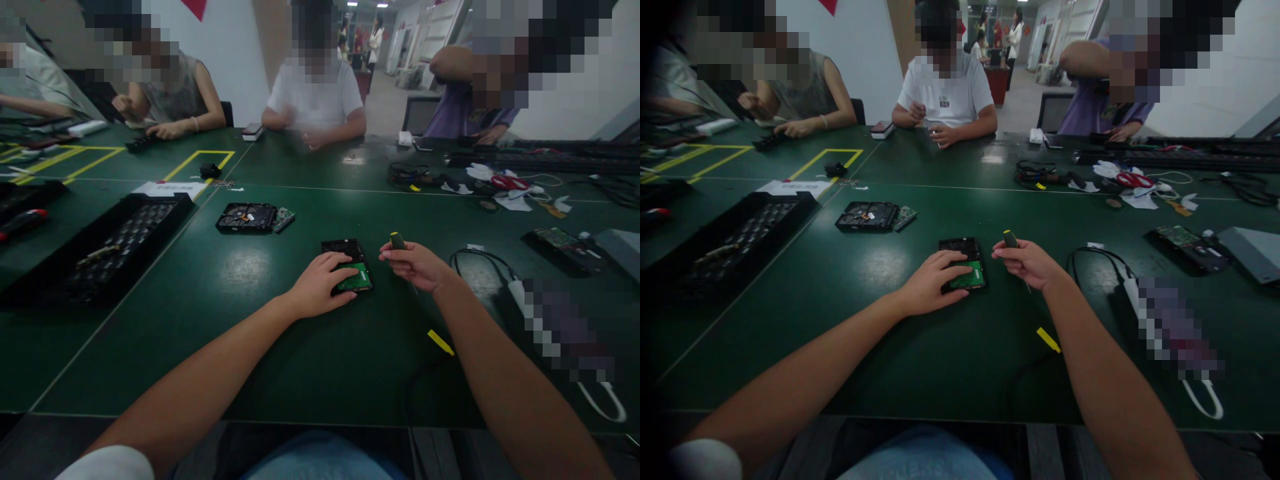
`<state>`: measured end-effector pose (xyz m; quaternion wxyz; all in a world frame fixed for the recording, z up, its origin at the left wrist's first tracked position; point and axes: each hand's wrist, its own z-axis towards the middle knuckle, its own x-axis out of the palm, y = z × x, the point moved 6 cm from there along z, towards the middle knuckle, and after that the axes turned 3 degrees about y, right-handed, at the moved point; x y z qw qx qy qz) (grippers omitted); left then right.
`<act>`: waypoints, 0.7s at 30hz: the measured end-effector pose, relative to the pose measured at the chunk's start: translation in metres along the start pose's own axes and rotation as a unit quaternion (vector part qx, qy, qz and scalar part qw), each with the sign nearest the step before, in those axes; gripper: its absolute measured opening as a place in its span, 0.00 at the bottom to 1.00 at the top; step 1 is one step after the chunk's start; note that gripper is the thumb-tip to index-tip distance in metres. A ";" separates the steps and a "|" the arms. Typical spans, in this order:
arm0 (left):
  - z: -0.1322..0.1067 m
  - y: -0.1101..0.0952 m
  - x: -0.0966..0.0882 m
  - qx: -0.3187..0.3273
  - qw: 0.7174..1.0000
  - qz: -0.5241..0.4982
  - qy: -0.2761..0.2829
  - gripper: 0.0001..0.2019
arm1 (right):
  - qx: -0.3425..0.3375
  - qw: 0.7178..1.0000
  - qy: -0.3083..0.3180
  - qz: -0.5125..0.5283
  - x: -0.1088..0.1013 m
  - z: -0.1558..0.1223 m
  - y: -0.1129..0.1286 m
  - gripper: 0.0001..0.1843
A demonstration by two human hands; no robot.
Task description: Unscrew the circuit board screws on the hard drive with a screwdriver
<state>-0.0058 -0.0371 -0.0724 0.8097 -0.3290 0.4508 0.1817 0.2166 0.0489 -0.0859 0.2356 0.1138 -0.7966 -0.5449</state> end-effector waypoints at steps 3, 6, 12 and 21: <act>0.000 0.000 0.001 0.000 1.000 0.002 -0.003 0.24 | 0.009 0.999 0.001 0.037 -0.005 0.002 -0.001 0.15; 0.000 0.001 0.002 0.002 1.000 0.004 -0.004 0.24 | 0.019 0.998 -0.004 0.065 -0.007 0.004 -0.003 0.14; 0.000 0.002 0.003 0.002 1.000 -0.008 -0.005 0.25 | 0.024 0.995 -0.029 0.091 -0.012 0.006 -0.004 0.13; 0.000 0.001 0.001 0.004 1.000 0.000 -0.002 0.25 | 0.021 0.993 -0.025 0.112 -0.006 0.005 -0.002 0.15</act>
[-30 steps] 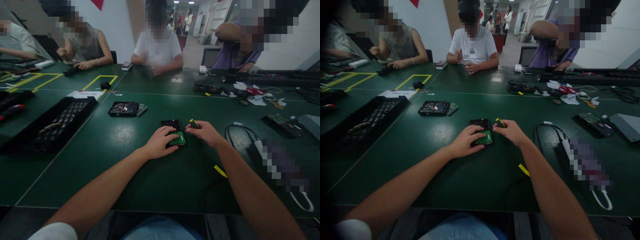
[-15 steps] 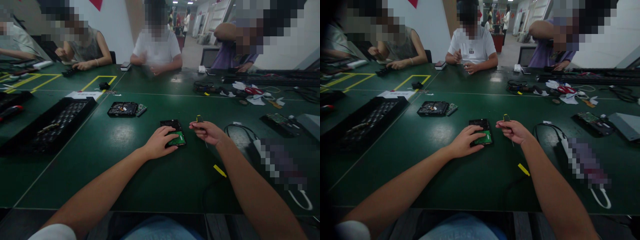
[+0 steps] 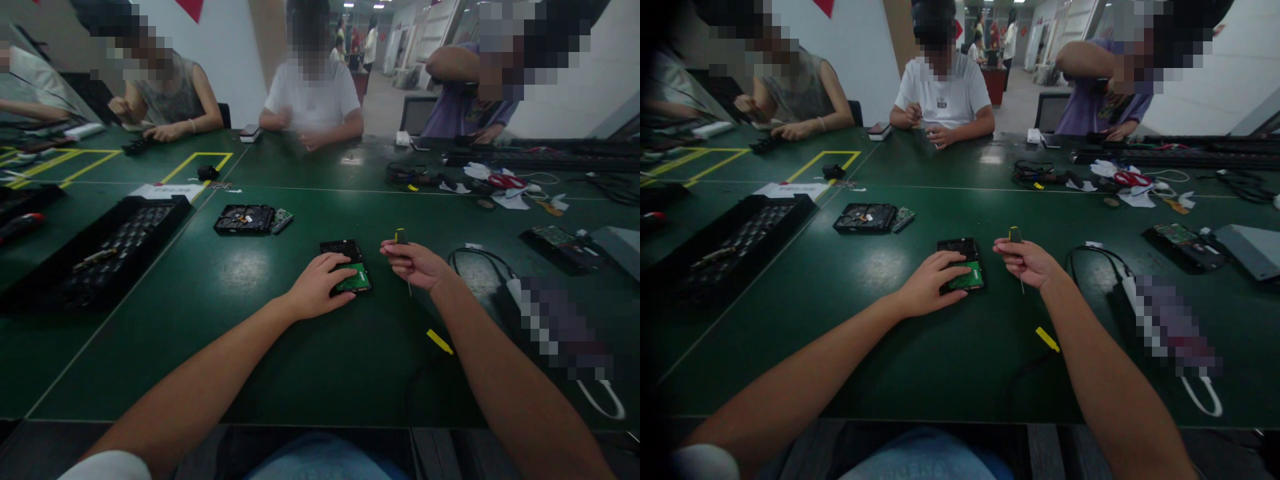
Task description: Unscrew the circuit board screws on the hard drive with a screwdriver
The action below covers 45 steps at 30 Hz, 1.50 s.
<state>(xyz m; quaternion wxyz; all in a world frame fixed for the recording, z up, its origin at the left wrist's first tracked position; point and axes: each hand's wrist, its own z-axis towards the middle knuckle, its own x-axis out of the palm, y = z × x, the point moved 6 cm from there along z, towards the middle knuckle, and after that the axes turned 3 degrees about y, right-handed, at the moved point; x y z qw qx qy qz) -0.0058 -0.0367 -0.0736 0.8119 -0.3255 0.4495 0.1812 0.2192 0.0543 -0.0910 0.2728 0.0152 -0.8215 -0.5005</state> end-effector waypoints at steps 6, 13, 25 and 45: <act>0.000 0.001 0.001 0.000 1.000 -0.003 0.001 0.24 | -0.003 1.000 -0.002 0.008 -0.004 0.003 -0.001 0.15; 0.000 0.001 0.001 0.003 1.000 0.007 0.000 0.24 | 0.027 0.994 -0.032 0.103 -0.009 0.004 -0.003 0.09; 0.001 -0.003 -0.001 -0.002 1.000 0.005 0.000 0.24 | 0.045 0.977 -0.091 0.186 -0.011 0.007 -0.005 0.09; 0.000 -0.001 -0.001 0.001 1.000 -0.005 -0.006 0.24 | 0.020 0.993 -0.006 0.112 0.000 0.003 -0.004 0.09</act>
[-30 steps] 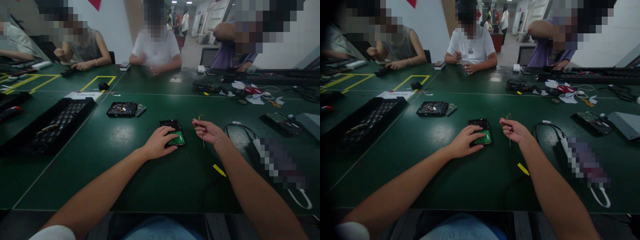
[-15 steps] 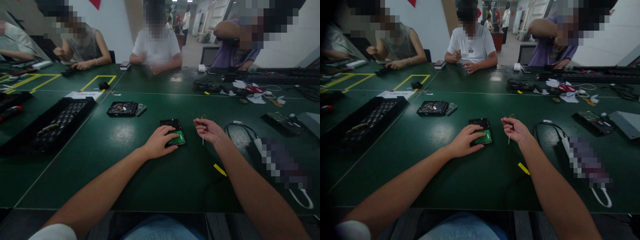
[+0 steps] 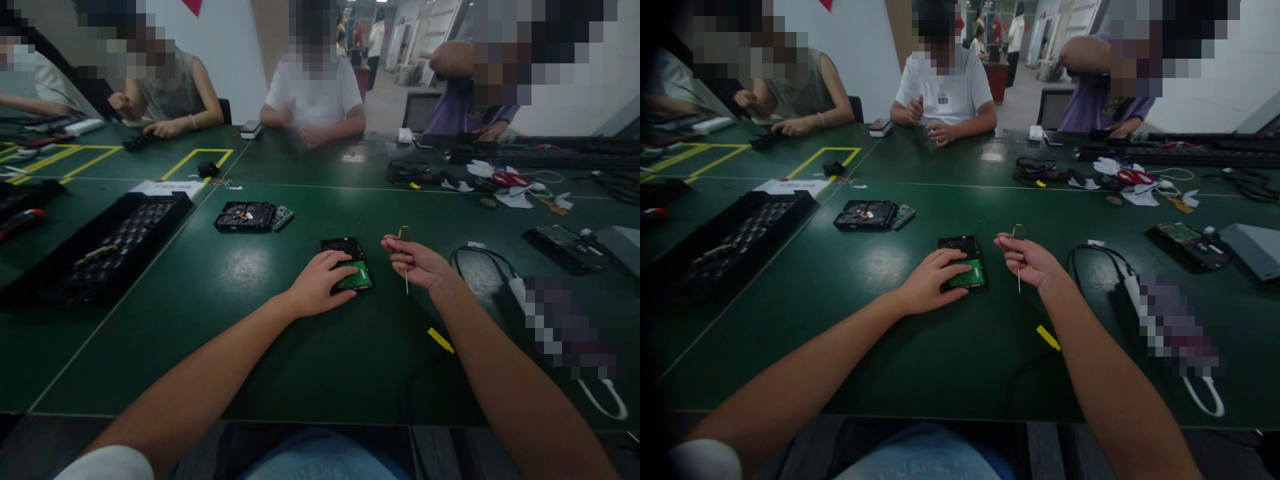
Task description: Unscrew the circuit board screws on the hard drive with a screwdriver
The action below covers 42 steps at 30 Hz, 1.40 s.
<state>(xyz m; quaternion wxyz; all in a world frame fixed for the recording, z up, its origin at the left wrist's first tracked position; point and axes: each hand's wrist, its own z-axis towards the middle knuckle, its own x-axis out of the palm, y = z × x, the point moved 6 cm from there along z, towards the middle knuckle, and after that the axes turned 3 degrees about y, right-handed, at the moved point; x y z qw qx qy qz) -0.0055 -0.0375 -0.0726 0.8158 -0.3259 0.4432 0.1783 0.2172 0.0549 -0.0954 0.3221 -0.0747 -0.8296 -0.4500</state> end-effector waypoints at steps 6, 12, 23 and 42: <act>0.000 0.001 0.001 0.000 1.000 0.007 0.002 0.25 | -0.001 0.999 0.019 -0.040 0.005 -0.002 -0.001 0.14; 0.000 0.000 0.001 0.000 1.000 0.007 0.001 0.24 | -0.009 0.998 0.019 -0.054 0.007 -0.003 -0.001 0.14; 0.000 0.002 0.003 -0.004 0.999 0.030 0.015 0.25 | -0.026 0.984 -0.025 -0.174 0.001 -0.002 -0.002 0.16; -0.001 0.002 0.003 0.013 0.999 0.022 0.033 0.26 | -0.060 0.920 -0.024 -0.386 0.023 -0.007 -0.015 0.13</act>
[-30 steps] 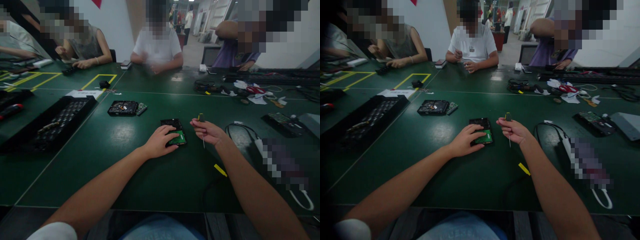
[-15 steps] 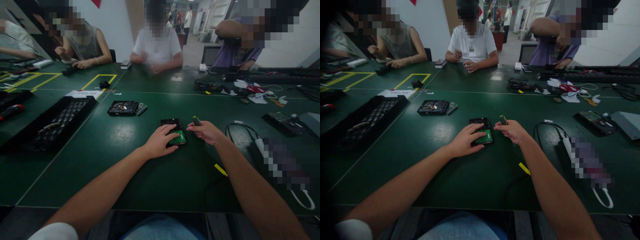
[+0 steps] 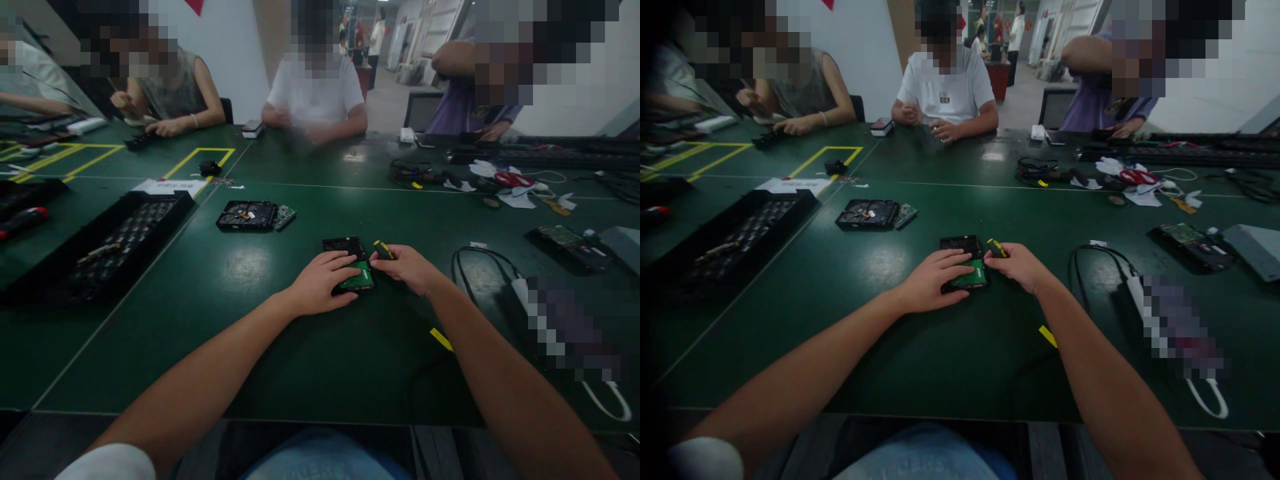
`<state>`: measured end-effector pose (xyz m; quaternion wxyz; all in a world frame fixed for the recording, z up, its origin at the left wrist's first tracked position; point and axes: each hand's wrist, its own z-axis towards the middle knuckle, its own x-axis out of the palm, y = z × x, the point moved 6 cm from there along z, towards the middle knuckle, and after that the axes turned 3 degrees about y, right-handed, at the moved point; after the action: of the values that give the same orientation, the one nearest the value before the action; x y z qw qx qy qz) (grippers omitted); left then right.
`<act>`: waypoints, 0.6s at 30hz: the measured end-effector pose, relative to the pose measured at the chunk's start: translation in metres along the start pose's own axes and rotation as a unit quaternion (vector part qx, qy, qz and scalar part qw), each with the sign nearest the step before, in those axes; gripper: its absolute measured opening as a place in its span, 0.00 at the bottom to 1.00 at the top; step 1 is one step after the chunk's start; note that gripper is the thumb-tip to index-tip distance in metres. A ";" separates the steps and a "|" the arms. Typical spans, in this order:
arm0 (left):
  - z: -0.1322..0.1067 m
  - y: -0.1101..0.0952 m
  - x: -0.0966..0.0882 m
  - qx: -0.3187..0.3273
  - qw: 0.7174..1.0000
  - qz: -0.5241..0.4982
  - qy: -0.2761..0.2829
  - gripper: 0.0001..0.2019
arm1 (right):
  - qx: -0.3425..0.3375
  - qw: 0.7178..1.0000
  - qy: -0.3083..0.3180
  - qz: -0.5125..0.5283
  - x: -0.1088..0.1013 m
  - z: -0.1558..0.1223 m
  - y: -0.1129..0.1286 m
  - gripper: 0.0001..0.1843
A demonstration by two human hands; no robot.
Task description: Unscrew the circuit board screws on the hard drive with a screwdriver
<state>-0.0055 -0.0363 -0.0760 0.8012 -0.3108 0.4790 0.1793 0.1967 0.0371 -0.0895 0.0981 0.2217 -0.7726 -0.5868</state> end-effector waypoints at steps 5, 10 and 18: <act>0.001 0.001 0.000 -0.004 1.000 0.003 -0.008 0.24 | -0.024 0.999 -0.028 -0.028 0.005 0.003 -0.002 0.12; 0.001 0.001 0.001 -0.010 1.000 -0.008 -0.013 0.24 | -0.040 0.996 -0.043 -0.070 0.012 0.006 -0.003 0.12; 0.001 0.001 0.001 -0.006 1.000 -0.007 -0.017 0.24 | -0.076 0.978 -0.086 -0.172 0.011 0.009 -0.004 0.13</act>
<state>-0.0053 -0.0350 -0.0769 0.8082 -0.3162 0.4623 0.1820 0.1844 0.0391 -0.0965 -0.0544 0.2925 -0.6813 -0.6688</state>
